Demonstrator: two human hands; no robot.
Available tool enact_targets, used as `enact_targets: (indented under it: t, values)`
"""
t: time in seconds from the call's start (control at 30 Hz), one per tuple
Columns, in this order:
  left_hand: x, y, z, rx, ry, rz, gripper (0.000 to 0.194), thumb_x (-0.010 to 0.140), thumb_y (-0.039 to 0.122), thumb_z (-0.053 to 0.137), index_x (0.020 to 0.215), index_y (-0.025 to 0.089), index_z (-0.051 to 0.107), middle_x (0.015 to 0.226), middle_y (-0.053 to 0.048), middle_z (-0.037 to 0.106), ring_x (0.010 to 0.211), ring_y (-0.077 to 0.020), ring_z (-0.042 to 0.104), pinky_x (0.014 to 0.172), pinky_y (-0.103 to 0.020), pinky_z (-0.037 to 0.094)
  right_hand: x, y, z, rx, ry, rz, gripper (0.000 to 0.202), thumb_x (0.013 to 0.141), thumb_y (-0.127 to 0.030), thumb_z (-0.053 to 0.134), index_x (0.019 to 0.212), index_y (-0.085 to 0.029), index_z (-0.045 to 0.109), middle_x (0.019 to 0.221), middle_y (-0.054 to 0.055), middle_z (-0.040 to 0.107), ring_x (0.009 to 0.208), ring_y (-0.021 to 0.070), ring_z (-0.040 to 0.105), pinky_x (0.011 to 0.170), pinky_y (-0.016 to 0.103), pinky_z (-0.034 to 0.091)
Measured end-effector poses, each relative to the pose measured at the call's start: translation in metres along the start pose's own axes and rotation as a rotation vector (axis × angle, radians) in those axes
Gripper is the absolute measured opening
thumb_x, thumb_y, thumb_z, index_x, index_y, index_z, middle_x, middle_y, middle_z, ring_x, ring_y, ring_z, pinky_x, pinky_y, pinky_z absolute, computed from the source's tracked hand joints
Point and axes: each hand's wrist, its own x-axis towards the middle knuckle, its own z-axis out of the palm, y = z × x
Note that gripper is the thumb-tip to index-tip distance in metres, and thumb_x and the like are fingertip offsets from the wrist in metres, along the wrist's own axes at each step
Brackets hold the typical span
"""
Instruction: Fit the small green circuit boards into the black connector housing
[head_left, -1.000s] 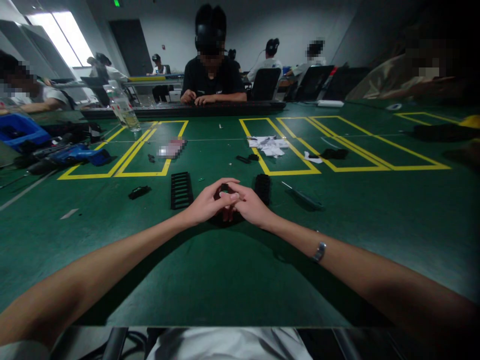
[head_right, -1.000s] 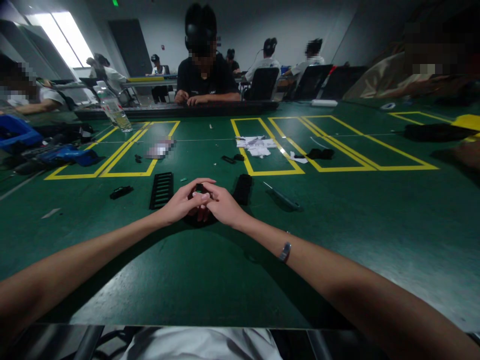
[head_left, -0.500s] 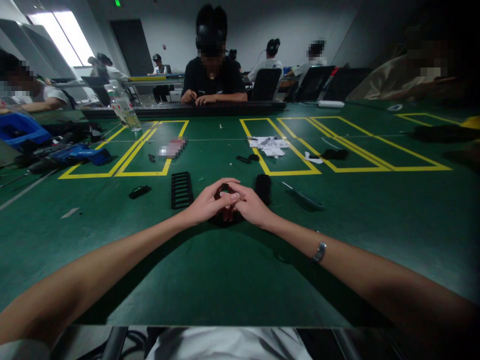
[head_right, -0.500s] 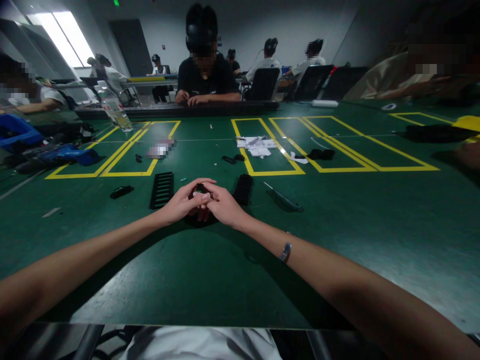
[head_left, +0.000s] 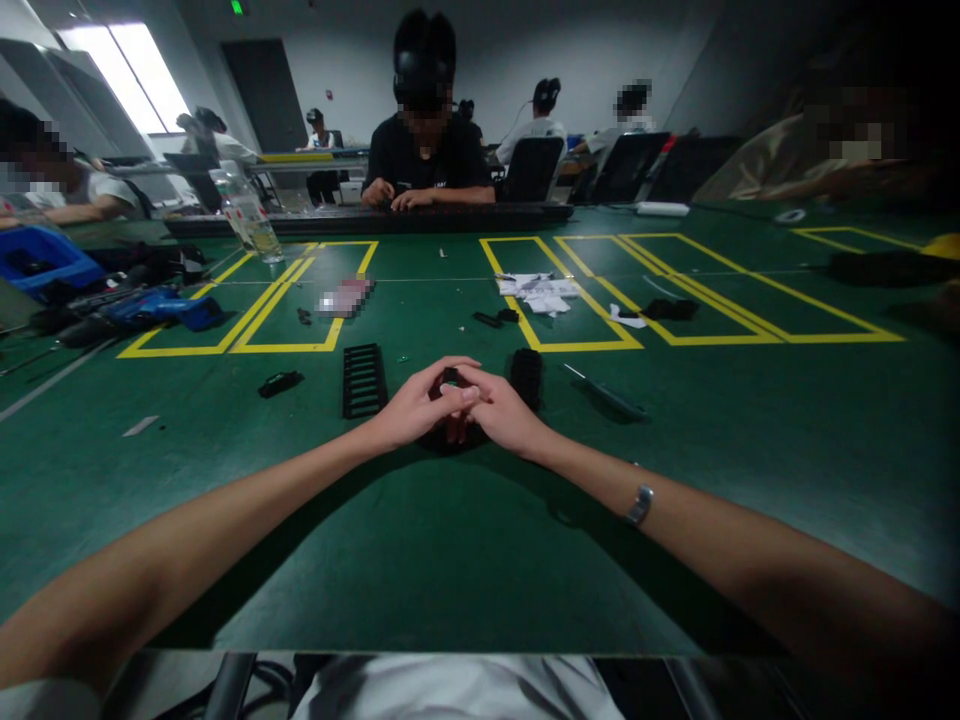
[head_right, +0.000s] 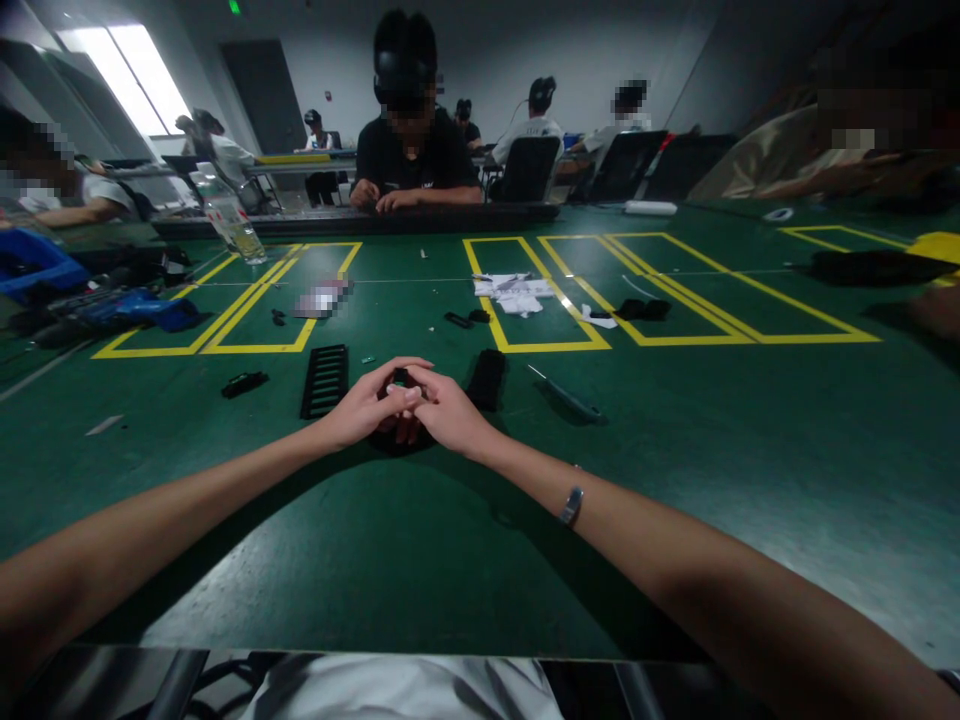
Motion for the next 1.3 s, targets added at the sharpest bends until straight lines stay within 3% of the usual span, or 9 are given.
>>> enact_targets:
  t: [0.3, 0.7, 1.3]
  values:
    - [0.0001, -0.0007, -0.0006, -0.020, 0.002, -0.007, 0.050, 0.091, 0.044, 0.065, 0.133, 0.017, 0.053, 0.084, -0.003, 0.067, 0.057, -0.0093, 0.060, 0.053, -0.019, 0.049, 0.0002, -0.0026, 0.0014, 0.005, -0.002, 0.009, 0.002, 0.094, -0.020, 0.053, 0.095, -0.019, 0.055, 0.064, -0.001, 0.067, 0.049, 0.0156, 0.065, 0.047, 0.027, 0.055]
    - [0.0006, -0.0026, 0.0015, -0.111, -0.041, -0.013, 0.049, 0.093, 0.040, 0.063, 0.134, 0.016, 0.049, 0.069, 0.001, 0.065, 0.049, -0.0110, 0.063, 0.044, -0.016, 0.047, 0.0001, -0.0014, 0.0005, -0.004, -0.003, 0.009, 0.002, 0.095, -0.021, 0.053, 0.095, -0.019, 0.055, 0.063, -0.002, 0.066, 0.048, 0.0153, 0.065, 0.046, 0.026, 0.055]
    - [-0.0001, 0.0012, 0.0004, -0.054, -0.009, -0.015, 0.050, 0.092, 0.040, 0.065, 0.133, 0.015, 0.051, 0.072, 0.000, 0.065, 0.052, -0.0101, 0.062, 0.043, -0.014, 0.043, 0.0002, -0.0016, 0.0005, -0.005, -0.004, -0.007, 0.004, 0.096, -0.020, 0.053, 0.096, -0.018, 0.056, 0.062, -0.002, 0.066, 0.048, 0.0153, 0.065, 0.046, 0.026, 0.055]
